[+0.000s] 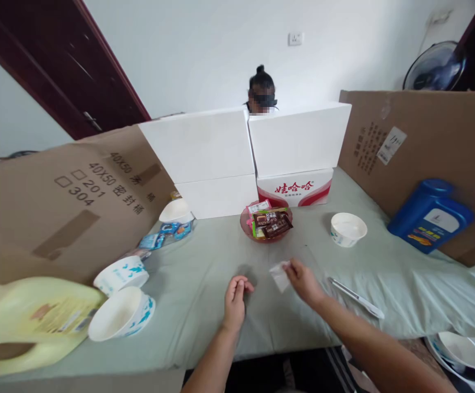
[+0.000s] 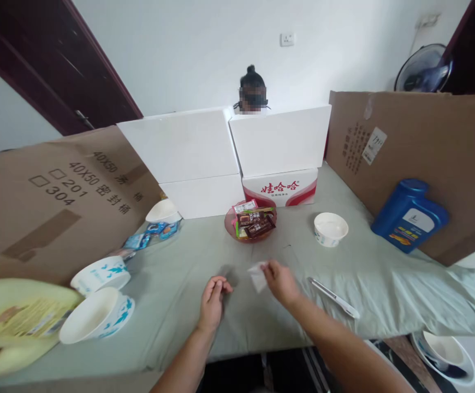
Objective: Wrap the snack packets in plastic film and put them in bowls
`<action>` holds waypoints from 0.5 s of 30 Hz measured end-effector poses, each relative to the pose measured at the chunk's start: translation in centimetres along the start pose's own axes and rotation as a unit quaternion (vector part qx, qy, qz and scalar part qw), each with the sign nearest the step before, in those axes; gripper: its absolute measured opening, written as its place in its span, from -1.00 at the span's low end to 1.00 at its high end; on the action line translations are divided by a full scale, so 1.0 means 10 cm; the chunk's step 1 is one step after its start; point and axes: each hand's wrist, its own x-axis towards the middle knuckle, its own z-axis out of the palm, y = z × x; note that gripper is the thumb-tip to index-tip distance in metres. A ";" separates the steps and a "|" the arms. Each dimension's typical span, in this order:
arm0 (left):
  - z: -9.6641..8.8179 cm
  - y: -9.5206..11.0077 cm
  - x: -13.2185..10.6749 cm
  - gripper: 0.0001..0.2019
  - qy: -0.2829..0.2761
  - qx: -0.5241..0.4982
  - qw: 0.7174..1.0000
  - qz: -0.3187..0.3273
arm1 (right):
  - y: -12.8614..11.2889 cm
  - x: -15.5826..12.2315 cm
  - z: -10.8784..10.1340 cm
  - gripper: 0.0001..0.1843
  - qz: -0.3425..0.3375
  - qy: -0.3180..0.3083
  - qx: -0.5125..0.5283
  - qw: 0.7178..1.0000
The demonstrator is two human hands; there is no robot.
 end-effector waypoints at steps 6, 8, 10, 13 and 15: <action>0.07 0.00 -0.01 -0.70 -0.132 0.127 0.983 0.024 | 0.55 0.80 -1.51 -0.56 0.132 0.117 -0.117 0.977; 0.09 0.00 -0.01 -0.72 -0.144 0.149 0.978 0.033 | 0.70 0.97 -1.84 -0.64 0.175 0.120 -0.162 0.964; 0.10 0.00 0.00 -0.72 -0.143 0.158 0.976 0.038 | 0.80 1.06 -1.98 -0.76 0.200 0.107 -0.200 0.953; 0.10 0.00 0.01 -0.73 -0.145 0.163 0.975 0.040 | 0.90 1.11 -1.96 -0.89 0.191 0.088 -0.235 0.949; 0.10 0.00 0.00 -0.74 -0.143 0.165 0.975 0.037 | 0.96 1.13 -1.90 -0.90 0.168 0.090 -0.243 0.951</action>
